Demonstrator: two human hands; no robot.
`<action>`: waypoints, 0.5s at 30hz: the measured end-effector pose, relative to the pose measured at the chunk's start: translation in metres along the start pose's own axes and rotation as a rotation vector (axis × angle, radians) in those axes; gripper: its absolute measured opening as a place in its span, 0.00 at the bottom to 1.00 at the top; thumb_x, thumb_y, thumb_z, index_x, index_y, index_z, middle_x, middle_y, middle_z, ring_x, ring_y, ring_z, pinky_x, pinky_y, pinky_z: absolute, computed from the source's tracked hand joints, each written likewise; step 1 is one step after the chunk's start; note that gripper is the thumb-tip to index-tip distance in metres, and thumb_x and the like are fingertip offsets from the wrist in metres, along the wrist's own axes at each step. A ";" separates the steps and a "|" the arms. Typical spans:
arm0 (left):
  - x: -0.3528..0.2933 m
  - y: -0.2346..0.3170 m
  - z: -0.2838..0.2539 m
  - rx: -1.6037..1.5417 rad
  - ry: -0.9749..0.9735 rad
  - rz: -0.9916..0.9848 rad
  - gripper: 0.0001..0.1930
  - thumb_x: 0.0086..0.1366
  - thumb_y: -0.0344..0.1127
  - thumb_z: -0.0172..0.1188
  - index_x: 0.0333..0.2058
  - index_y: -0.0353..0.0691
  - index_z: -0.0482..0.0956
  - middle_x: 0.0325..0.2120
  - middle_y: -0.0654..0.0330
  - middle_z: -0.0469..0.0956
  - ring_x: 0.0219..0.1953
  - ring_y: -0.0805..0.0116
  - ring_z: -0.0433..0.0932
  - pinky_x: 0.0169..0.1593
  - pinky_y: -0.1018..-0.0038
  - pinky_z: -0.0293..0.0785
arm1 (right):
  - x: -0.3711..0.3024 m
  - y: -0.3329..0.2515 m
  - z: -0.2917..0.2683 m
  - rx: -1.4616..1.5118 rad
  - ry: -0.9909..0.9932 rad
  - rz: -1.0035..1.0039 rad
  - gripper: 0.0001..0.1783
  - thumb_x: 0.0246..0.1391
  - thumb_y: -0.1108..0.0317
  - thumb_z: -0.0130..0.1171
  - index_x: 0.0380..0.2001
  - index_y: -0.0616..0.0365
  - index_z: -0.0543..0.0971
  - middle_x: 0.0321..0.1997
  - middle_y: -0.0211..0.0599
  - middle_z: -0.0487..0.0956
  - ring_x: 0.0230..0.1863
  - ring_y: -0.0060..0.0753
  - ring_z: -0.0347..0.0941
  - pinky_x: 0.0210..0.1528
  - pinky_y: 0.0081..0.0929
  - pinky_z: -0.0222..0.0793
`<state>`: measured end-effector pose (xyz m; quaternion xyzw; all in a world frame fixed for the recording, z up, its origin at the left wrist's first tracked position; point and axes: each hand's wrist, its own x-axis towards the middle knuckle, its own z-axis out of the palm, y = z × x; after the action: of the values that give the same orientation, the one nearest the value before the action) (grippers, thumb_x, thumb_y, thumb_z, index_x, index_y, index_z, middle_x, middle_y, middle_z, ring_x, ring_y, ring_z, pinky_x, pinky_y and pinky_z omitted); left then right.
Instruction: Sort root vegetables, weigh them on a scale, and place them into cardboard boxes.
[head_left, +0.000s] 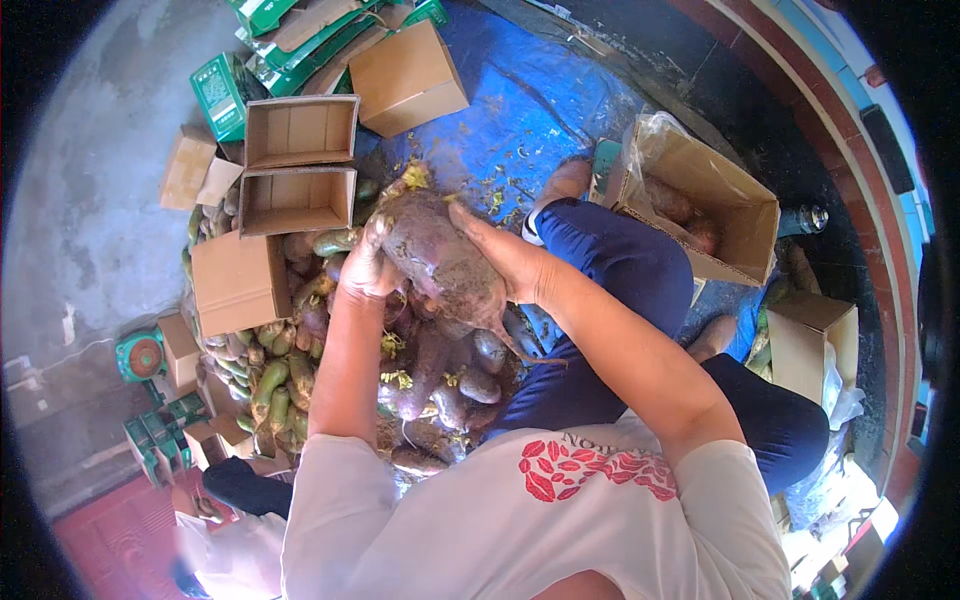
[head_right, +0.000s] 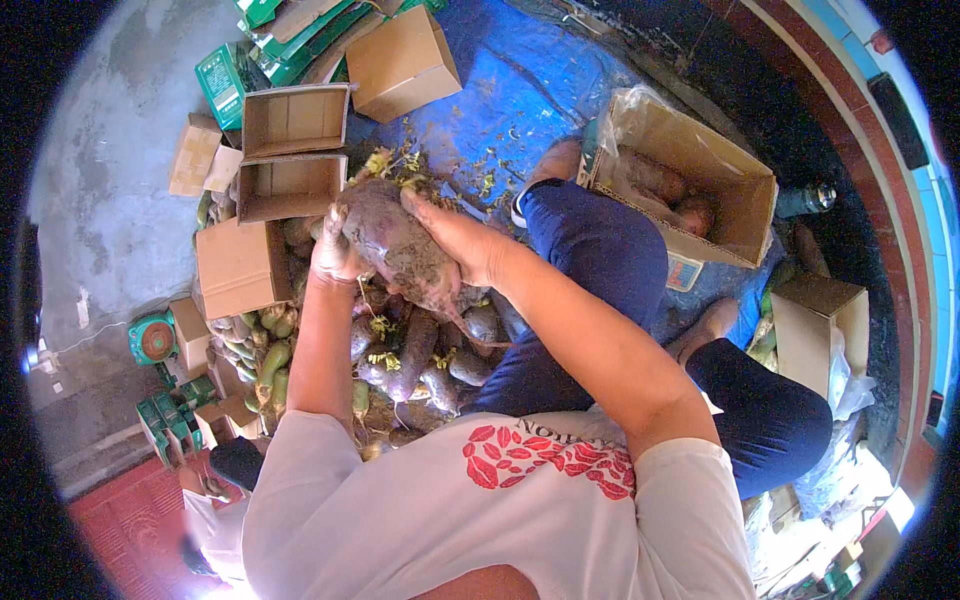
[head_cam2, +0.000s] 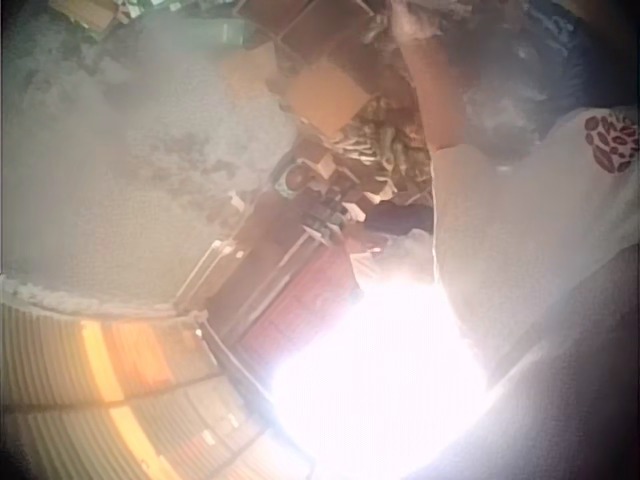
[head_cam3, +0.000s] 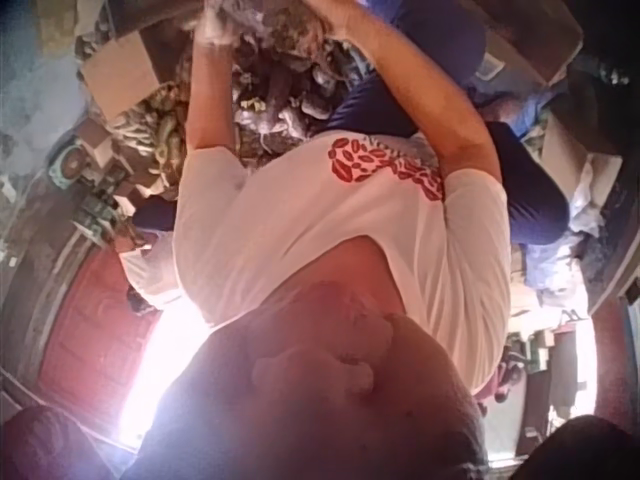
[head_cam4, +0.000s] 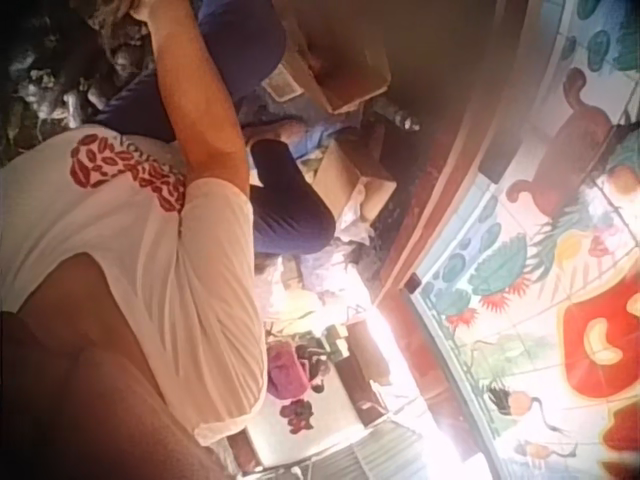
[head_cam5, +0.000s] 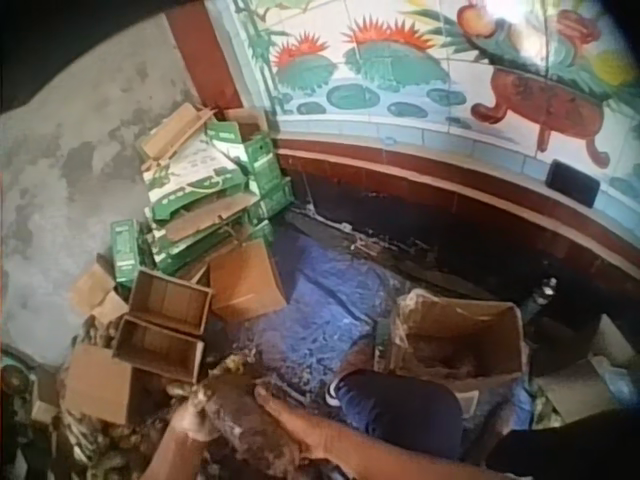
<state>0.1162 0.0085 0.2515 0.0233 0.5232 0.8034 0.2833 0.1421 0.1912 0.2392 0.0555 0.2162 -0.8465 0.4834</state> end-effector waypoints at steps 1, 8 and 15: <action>0.003 -0.003 0.004 -0.101 0.086 0.020 0.41 0.43 0.53 0.64 0.54 0.42 0.59 0.50 0.54 0.64 0.51 0.58 0.64 0.55 0.60 0.60 | 0.002 0.001 -0.001 -0.001 0.000 0.001 0.30 0.54 0.42 0.40 0.44 0.60 0.69 0.40 0.41 0.74 0.37 0.30 0.72 0.40 0.30 0.69; 0.012 0.006 0.008 -0.125 0.263 0.158 0.29 0.46 0.41 0.65 0.48 0.42 0.66 0.40 0.57 0.71 0.44 0.61 0.70 0.50 0.64 0.66 | 0.011 0.013 -0.018 -0.819 0.462 -0.460 0.35 0.52 0.46 0.45 0.49 0.69 0.63 0.45 0.52 0.71 0.51 0.43 0.64 0.56 0.33 0.55; 0.007 0.009 0.012 -0.157 0.455 0.181 0.27 0.48 0.38 0.63 0.47 0.38 0.64 0.37 0.58 0.70 0.40 0.64 0.70 0.45 0.64 0.69 | 0.008 0.017 -0.002 -1.321 0.540 -0.794 0.24 0.49 0.64 0.52 0.49 0.64 0.65 0.47 0.52 0.69 0.51 0.46 0.65 0.53 0.31 0.58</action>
<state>0.1104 0.0189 0.2624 -0.1332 0.5052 0.8483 0.0861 0.1522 0.1785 0.2294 -0.1195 0.7832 -0.6100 0.0118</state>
